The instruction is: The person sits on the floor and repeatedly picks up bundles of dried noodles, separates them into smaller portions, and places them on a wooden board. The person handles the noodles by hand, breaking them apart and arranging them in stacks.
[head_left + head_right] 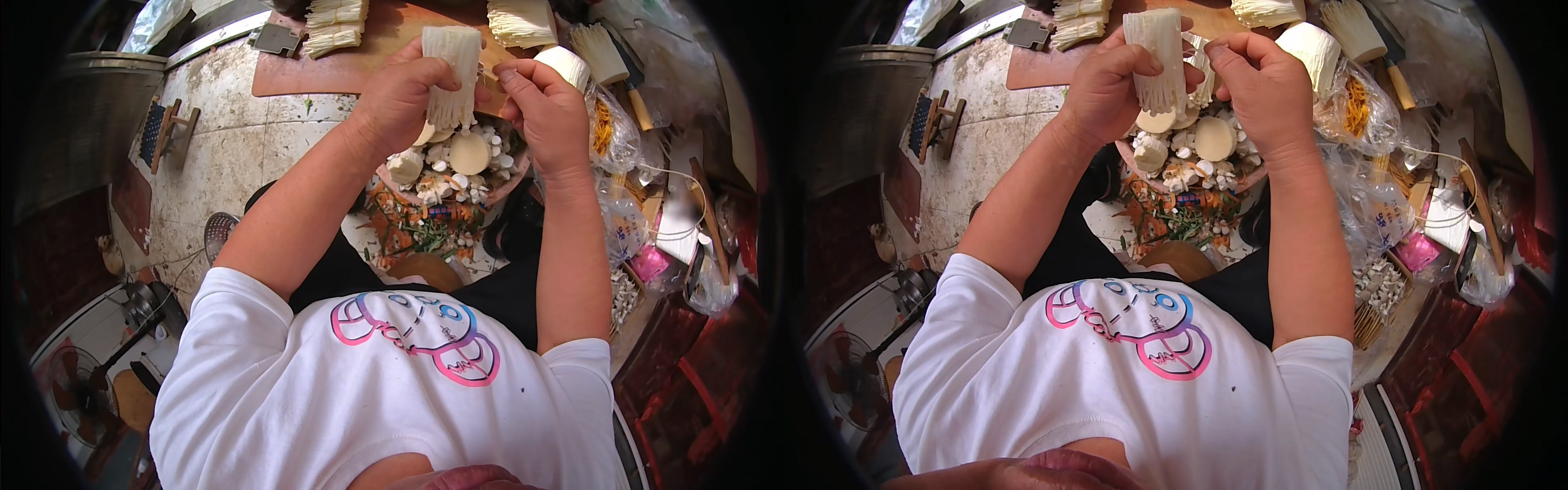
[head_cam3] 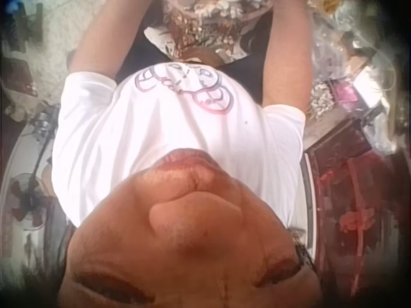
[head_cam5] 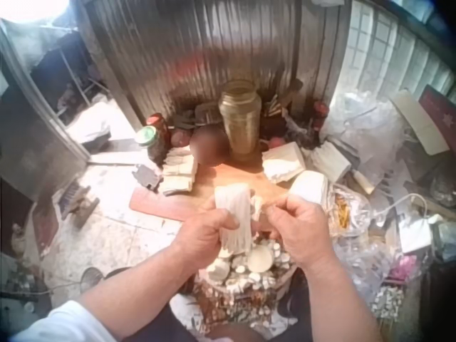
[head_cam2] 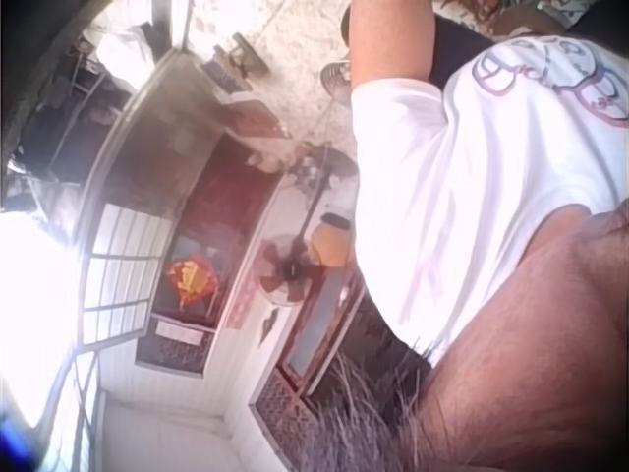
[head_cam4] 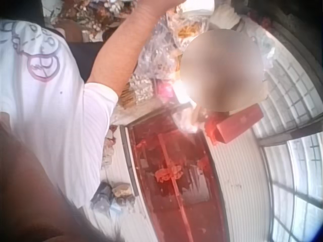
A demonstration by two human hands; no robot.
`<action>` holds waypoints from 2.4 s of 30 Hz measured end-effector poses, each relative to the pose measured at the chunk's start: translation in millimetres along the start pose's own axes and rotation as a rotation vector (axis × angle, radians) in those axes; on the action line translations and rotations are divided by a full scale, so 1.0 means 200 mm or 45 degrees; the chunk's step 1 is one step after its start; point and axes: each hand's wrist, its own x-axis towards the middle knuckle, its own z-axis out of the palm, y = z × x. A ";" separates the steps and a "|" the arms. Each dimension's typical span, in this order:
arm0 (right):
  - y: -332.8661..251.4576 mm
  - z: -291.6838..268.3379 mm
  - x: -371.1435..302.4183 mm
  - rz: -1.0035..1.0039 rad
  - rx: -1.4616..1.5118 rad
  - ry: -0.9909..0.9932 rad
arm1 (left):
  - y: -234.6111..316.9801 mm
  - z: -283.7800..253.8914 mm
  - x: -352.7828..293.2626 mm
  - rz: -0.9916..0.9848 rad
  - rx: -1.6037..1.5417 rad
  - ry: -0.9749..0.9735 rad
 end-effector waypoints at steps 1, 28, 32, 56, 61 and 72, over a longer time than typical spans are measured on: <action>0.01 0.01 0.00 -0.022 -0.062 -0.021 | 0.00 0.01 0.00 -0.003 0.040 0.007; 0.01 -0.03 -0.01 0.140 0.147 -0.296 | 0.03 0.06 -0.04 -0.300 0.467 -0.077; 0.01 0.00 -0.01 0.100 0.165 -0.194 | -0.03 0.05 -0.04 -0.030 0.784 -0.102; 0.12 0.04 -0.03 0.132 0.553 0.029 | -0.13 0.10 0.00 0.408 1.769 0.025; 0.06 0.04 -0.03 0.076 0.408 -0.030 | -0.03 0.05 -0.02 0.186 1.039 -0.129; 0.01 -0.02 -0.05 -0.001 0.206 -0.290 | 0.00 0.03 -0.03 -0.435 0.457 -0.424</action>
